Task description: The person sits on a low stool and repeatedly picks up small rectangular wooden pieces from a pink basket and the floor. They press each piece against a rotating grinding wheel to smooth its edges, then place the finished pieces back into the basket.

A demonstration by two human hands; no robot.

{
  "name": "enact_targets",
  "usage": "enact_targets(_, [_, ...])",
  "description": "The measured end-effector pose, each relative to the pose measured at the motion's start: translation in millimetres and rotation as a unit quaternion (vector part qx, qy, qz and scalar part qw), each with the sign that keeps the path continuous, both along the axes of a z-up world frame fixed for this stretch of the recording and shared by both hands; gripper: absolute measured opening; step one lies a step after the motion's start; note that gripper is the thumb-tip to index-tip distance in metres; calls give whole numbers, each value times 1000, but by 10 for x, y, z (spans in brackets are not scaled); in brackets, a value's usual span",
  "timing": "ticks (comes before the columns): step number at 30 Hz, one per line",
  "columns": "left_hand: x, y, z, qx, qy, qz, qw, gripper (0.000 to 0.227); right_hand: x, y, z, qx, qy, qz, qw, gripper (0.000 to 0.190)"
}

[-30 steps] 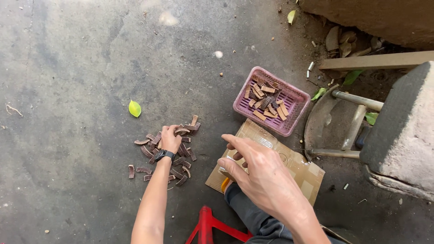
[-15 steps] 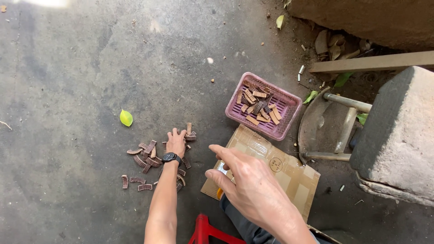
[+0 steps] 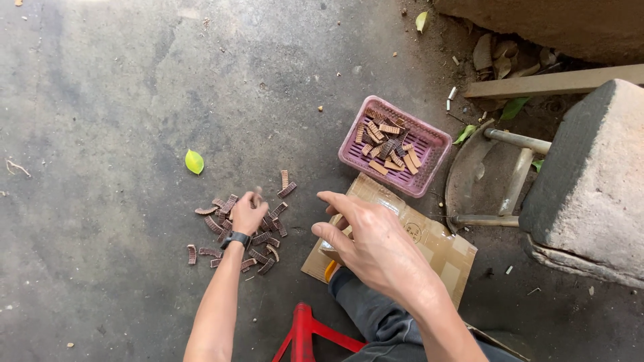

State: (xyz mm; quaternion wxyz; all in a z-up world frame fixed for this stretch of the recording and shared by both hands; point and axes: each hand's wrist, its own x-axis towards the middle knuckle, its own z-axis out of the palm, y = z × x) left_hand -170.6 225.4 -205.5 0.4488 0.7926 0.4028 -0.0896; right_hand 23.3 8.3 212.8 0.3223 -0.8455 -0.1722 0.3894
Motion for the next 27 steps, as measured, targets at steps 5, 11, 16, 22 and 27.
enact_targets(5, [-97, -399, -210, 108, 48, -186, 975, 29, -12, -16, -26, 2, 0, 3, 1000, 50])
enact_targets(11, [-34, -743, -311, 250, 124, -285, 917, 28, 4, -57, -86, 12, -3, -2, 1000, 48])
enact_targets(16, [-64, -651, -278, 268, 116, -298, 909, 23, 23, -64, -48, 9, 10, -5, 1000, 50])
enact_targets(22, [-107, -368, 96, 101, -43, -44, 993, 30, 8, -112, -200, 13, -5, -14, 1000, 48])
enact_targets(27, [327, -472, 2080, -317, -179, 135, 922, 22, -86, -173, -443, 26, -47, -35, 998, 47])
